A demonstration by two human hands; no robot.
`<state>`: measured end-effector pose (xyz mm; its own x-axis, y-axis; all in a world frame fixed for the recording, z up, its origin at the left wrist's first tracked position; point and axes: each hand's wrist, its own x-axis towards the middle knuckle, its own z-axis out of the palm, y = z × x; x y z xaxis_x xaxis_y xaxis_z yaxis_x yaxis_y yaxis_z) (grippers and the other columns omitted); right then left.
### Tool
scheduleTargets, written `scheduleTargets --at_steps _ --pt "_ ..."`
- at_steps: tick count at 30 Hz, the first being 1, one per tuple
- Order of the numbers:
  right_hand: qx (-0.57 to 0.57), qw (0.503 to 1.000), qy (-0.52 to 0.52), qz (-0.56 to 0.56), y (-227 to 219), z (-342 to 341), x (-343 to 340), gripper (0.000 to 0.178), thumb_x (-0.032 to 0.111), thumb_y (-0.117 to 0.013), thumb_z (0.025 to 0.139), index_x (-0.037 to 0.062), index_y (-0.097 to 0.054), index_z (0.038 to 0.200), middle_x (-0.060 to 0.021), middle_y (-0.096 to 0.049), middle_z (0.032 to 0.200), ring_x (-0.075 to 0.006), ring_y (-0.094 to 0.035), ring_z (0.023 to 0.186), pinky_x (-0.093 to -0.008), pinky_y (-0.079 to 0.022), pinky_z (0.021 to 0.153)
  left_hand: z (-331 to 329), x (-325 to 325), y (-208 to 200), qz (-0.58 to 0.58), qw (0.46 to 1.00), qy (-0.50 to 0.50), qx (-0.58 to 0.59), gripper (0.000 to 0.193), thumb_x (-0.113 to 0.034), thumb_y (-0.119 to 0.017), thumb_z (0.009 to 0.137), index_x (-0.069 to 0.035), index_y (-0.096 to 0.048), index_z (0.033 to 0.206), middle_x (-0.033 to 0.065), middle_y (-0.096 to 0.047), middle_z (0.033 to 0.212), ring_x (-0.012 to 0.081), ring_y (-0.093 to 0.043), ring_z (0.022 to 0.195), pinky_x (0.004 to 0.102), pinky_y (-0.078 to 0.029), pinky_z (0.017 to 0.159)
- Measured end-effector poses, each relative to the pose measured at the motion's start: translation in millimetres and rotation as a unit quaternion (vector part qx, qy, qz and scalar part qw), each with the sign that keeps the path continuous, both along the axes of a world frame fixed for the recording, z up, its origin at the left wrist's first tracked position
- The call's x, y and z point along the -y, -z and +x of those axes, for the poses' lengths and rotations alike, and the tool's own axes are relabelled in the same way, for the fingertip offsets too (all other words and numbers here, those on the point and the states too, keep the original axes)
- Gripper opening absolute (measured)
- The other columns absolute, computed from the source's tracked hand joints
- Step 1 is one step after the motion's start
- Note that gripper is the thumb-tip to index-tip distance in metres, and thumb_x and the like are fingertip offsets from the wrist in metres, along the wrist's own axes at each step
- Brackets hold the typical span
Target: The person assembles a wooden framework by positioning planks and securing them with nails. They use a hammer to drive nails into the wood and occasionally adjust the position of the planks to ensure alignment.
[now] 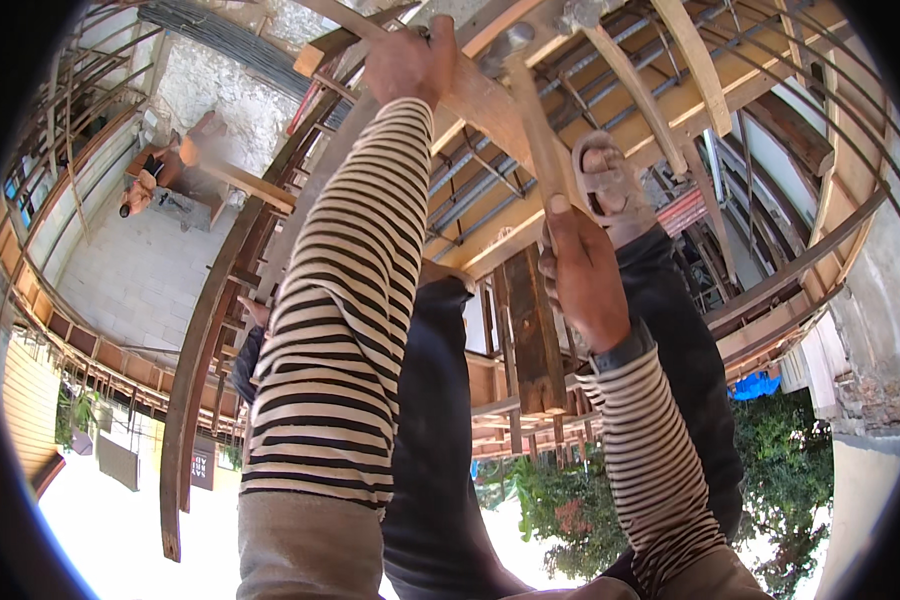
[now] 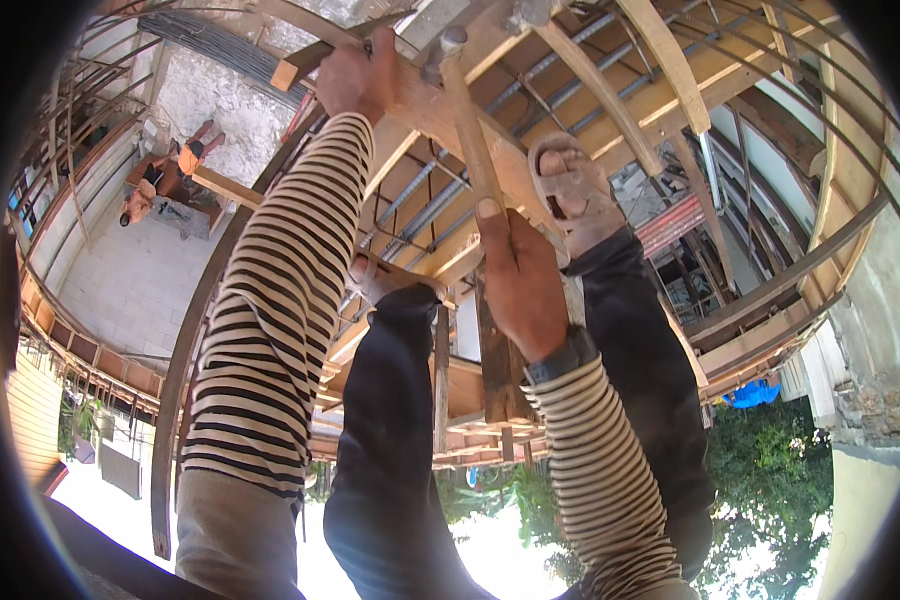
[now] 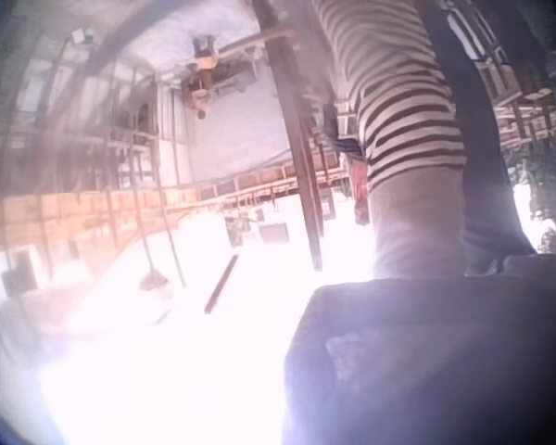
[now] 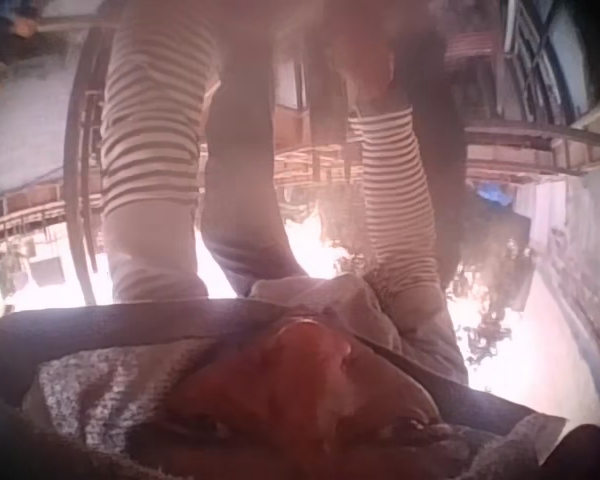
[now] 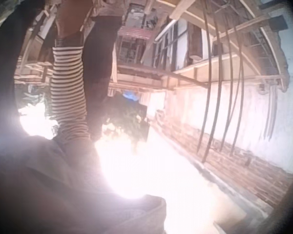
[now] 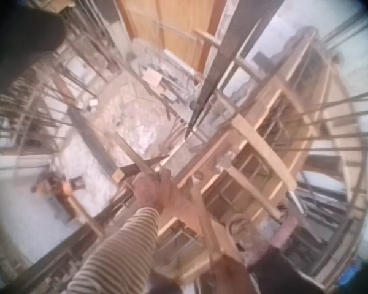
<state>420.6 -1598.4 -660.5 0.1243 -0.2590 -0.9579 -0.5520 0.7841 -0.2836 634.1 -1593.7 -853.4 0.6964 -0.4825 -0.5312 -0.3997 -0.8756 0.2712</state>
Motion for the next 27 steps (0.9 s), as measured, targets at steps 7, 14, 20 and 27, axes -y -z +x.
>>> scheduleTargets --at_steps 7,14,20,27 --pt "0.272 0.922 0.240 -0.139 -54.7 2.8 67.1 0.042 0.050 -0.039 0.103 0.0089 -0.051 0.105 -0.0033 -0.059 0.074 -0.0130 -0.053 0.050 -0.0284 -0.046 0.040 2.5 -7.4 -8.0 -0.017 1.000 -0.013 -0.013 0.072 -0.056 -0.043 0.087 0.009 -0.071 0.092 0.0351 -0.066 0.089 0.0469 -0.066 0.091 0.0491 -0.049 0.090" --pt "-0.049 0.995 0.083 -0.012 -0.2 -15.6 -35.1 0.053 0.060 -0.041 0.100 0.0107 -0.048 0.083 0.0022 -0.047 0.059 -0.0092 -0.042 0.041 -0.0253 -0.036 0.036 -0.1 -2.5 -9.2 0.002 1.000 -0.017 -0.008 0.070 -0.056 -0.044 0.087 0.008 -0.072 0.092 0.0320 -0.068 0.093 0.0451 -0.067 0.092 0.0495 -0.050 0.089" --pt "0.106 0.930 0.272 -0.222 -48.5 18.2 22.5 0.052 0.061 -0.048 0.097 0.0104 -0.047 0.084 0.0039 -0.041 0.059 -0.0057 -0.038 0.043 -0.0215 -0.027 0.036 7.8 -10.1 1.0 0.000 1.000 -0.029 0.011 0.070 -0.059 -0.045 0.087 0.006 -0.073 0.093 0.0313 -0.068 0.094 0.0449 -0.067 0.092 0.0503 -0.050 0.089" --pt "-0.033 0.991 0.103 -0.079 17.9 -14.7 -62.8 0.041 0.046 -0.047 0.103 0.0061 -0.053 0.093 0.0046 -0.043 0.067 -0.0039 -0.041 0.052 -0.0213 -0.031 0.043 4.2 -6.4 7.8 0.020 0.996 0.063 0.055 0.059 -0.050 -0.042 0.092 0.000 -0.074 0.095 0.0294 -0.068 0.097 0.0428 -0.067 0.095 0.0485 -0.049 0.091"
